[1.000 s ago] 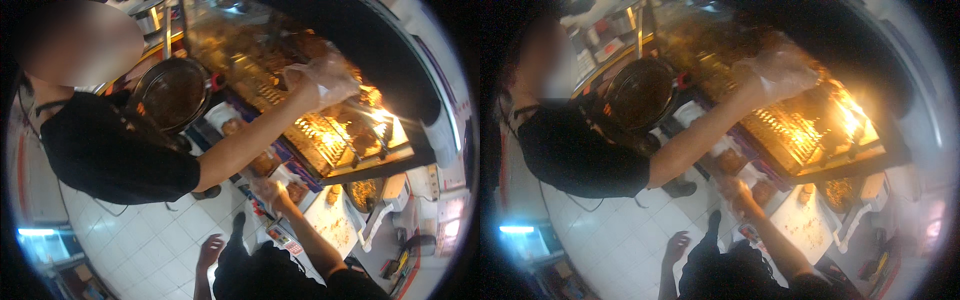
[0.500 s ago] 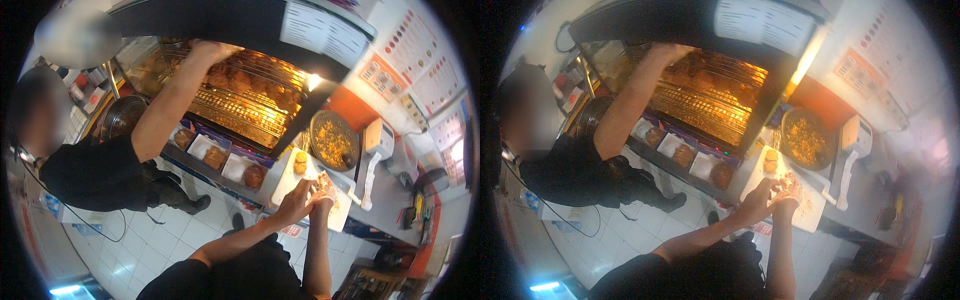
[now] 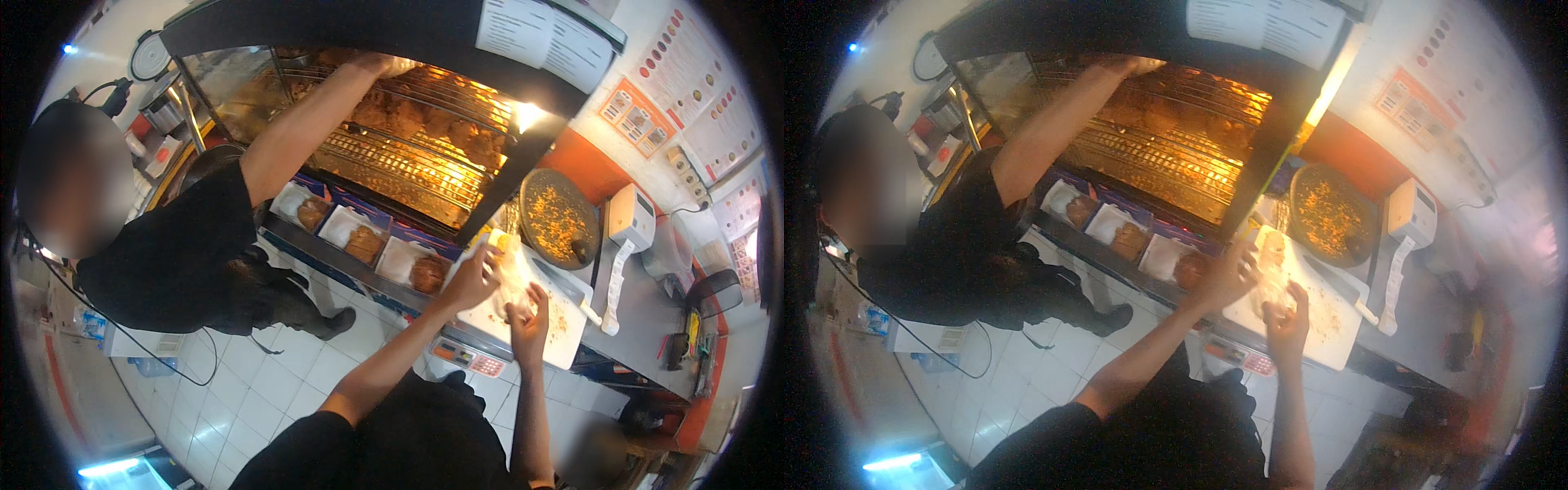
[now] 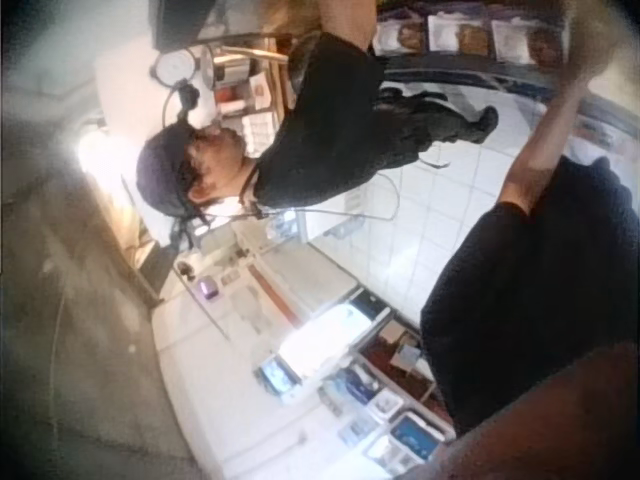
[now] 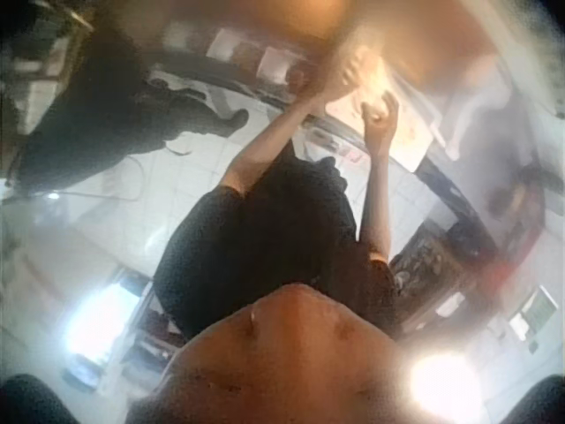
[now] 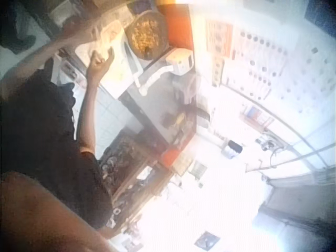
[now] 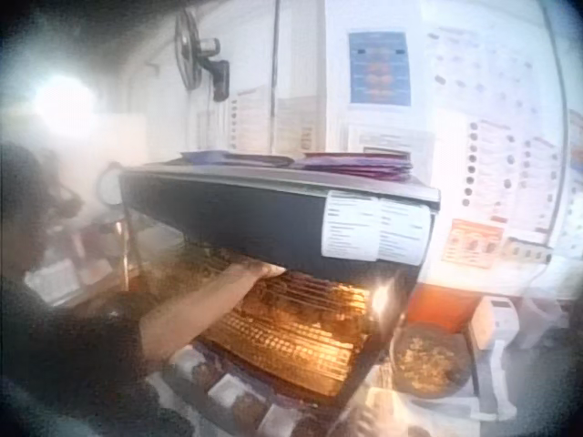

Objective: The person cuts fried chicken pieces on a cutting board, places them into takeaway boxes, adds scrambled eggs and a small condiment packet, then closes the boxes and places them into a plastic bag. The person also handles receipts and a tablet during the process.

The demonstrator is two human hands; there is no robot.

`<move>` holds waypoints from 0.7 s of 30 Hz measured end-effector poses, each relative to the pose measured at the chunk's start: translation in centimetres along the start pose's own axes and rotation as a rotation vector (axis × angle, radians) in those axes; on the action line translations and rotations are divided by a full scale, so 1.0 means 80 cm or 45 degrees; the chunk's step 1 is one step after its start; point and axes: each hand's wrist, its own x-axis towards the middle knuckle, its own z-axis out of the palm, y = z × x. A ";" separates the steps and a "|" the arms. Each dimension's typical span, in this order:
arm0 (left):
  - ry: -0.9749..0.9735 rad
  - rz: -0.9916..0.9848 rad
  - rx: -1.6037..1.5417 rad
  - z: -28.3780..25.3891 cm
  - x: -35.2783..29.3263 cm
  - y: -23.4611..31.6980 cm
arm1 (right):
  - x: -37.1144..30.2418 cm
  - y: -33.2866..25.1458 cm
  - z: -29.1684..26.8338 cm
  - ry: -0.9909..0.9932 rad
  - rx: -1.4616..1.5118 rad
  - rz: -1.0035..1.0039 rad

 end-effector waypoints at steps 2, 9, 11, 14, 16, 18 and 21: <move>-0.077 0.020 0.071 -0.027 -0.033 -0.015 | 0.058 0.064 0.000 -0.164 -0.030 0.081; 0.609 -0.046 0.484 -0.247 -0.074 -0.118 | 0.229 0.143 0.017 0.004 -0.993 -0.684; 0.740 -0.101 0.723 -0.314 -0.109 -0.130 | 0.225 0.037 0.063 -0.080 -0.664 -0.375; 0.700 -0.240 0.639 -0.341 -0.111 -0.130 | 0.192 -0.106 0.063 0.086 0.153 -0.345; 0.646 -0.150 0.576 -0.336 -0.101 -0.071 | 0.158 -0.208 0.058 0.247 0.191 -0.720; 0.617 0.135 0.438 -0.299 -0.074 0.034 | 0.147 -0.282 0.060 0.391 0.370 -0.886; 0.665 0.635 0.213 -0.262 -0.004 0.189 | 0.160 -0.360 0.069 0.545 0.380 -1.008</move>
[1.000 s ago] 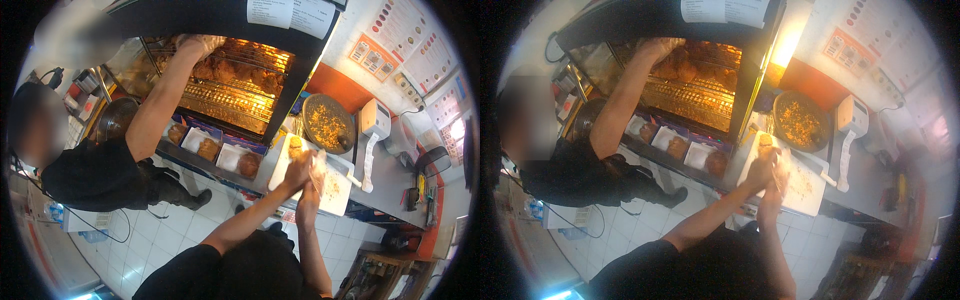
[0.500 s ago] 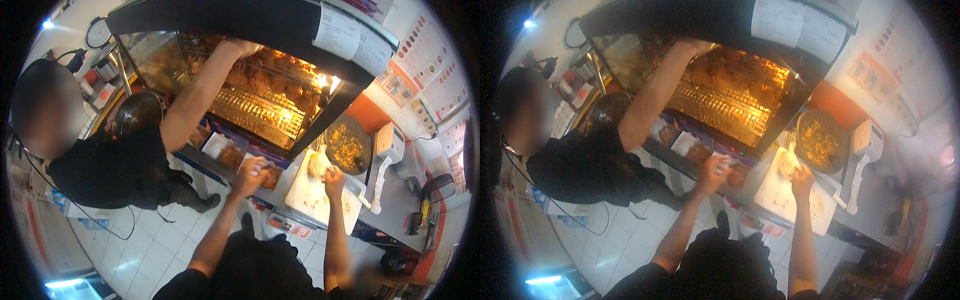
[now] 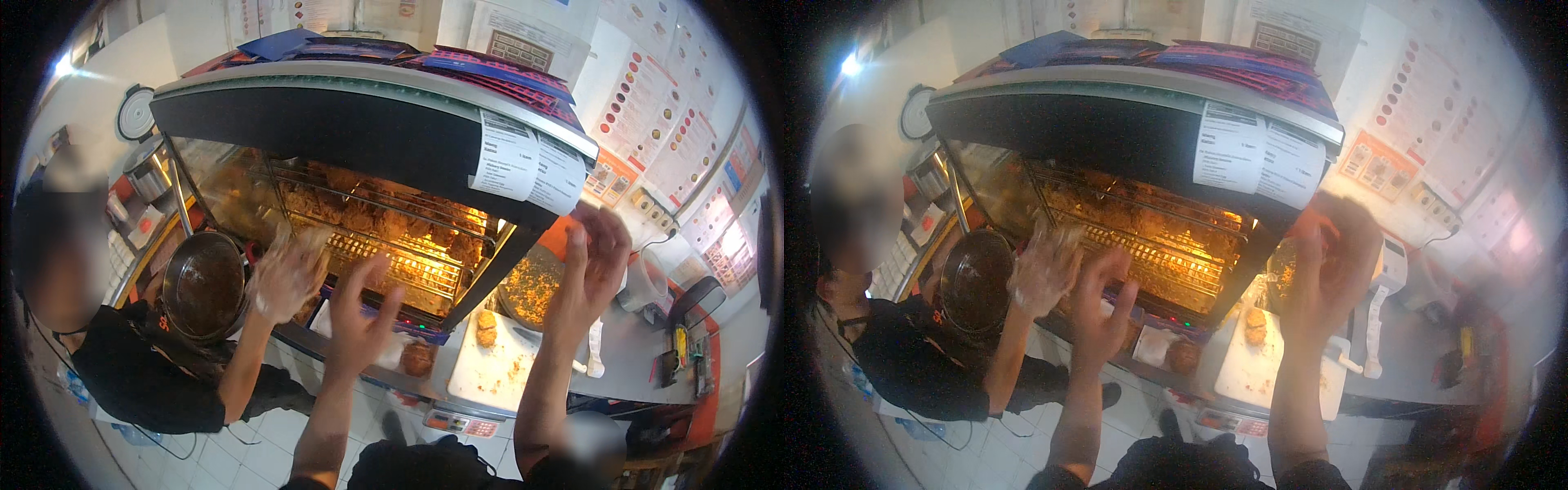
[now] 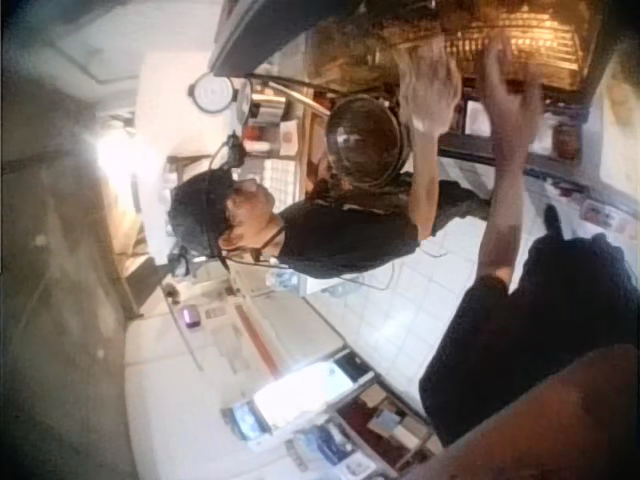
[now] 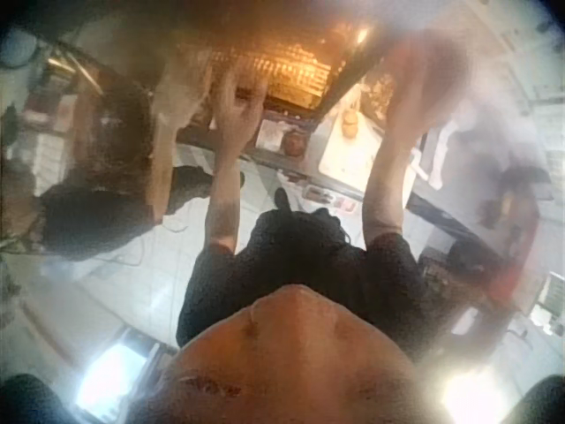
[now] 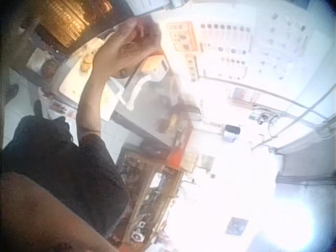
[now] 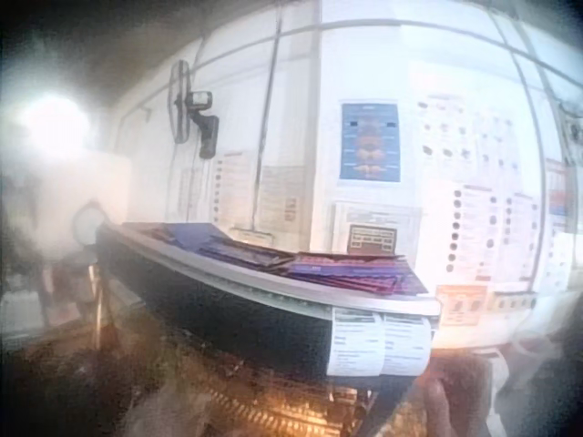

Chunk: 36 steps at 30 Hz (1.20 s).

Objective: The person cuts fried chicken pieces on a cutting board, places them into takeaway boxes, adds scrambled eggs and a small condiment packet, then closes the boxes and places them into a plastic bag. The person also handles receipts and a tablet during the process.

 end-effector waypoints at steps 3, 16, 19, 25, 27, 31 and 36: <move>0.049 0.363 -0.204 0.069 0.120 0.087 | 0.028 -0.007 0.020 -0.011 0.071 -0.020; -0.704 -0.898 0.728 -0.040 -0.128 -0.157 | -0.241 0.206 -0.202 -1.446 -0.481 0.906; -0.492 -0.761 1.215 -0.092 -0.168 -0.278 | -0.324 0.229 -0.183 -1.650 -0.541 1.220; -0.472 -0.371 1.553 -0.104 -0.124 -0.391 | -0.420 0.289 -0.135 -1.728 -0.709 0.854; -0.544 -0.312 1.900 -0.098 -0.123 -0.420 | -0.424 0.292 -0.121 -1.784 -0.791 0.767; -0.516 -0.140 2.376 -0.090 -0.140 -0.478 | -0.494 0.354 -0.144 -1.462 -0.738 0.547; -0.724 -0.171 2.173 -0.105 -0.160 -0.485 | -0.486 0.317 -0.135 -1.322 -0.675 0.690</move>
